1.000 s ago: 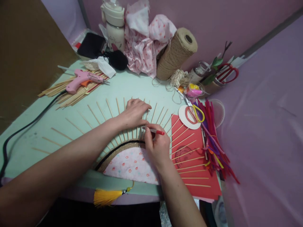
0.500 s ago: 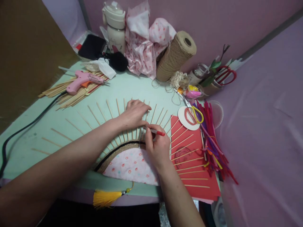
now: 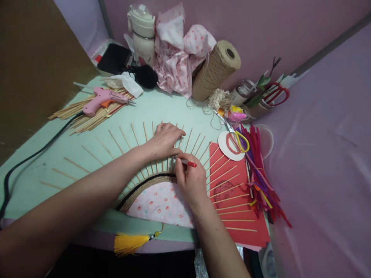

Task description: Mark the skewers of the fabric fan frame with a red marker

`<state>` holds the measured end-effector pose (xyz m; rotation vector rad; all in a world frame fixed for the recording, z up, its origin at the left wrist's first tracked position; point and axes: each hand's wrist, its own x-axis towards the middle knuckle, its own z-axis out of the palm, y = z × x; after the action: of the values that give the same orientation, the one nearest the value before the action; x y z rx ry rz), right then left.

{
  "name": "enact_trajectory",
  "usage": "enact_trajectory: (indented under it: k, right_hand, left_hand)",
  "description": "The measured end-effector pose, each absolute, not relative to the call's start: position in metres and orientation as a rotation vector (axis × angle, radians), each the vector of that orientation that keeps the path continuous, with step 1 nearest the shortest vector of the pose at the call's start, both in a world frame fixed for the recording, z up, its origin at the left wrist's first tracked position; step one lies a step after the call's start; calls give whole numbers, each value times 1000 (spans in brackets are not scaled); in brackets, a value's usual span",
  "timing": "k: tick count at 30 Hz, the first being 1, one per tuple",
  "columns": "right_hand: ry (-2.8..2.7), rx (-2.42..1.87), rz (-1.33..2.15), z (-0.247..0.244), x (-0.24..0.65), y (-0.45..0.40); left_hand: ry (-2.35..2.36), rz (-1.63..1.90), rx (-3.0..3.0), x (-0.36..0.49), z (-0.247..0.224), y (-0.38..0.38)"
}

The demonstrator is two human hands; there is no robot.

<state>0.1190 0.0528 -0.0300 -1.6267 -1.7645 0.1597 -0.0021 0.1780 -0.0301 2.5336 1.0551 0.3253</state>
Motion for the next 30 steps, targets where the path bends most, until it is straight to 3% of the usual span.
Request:
enact_trajectory:
  k: [30]
  right_hand:
    - [-1949,-1533,19,-29,111,53]
  left_hand:
    - [1053,329,2527,-2,-30,178]
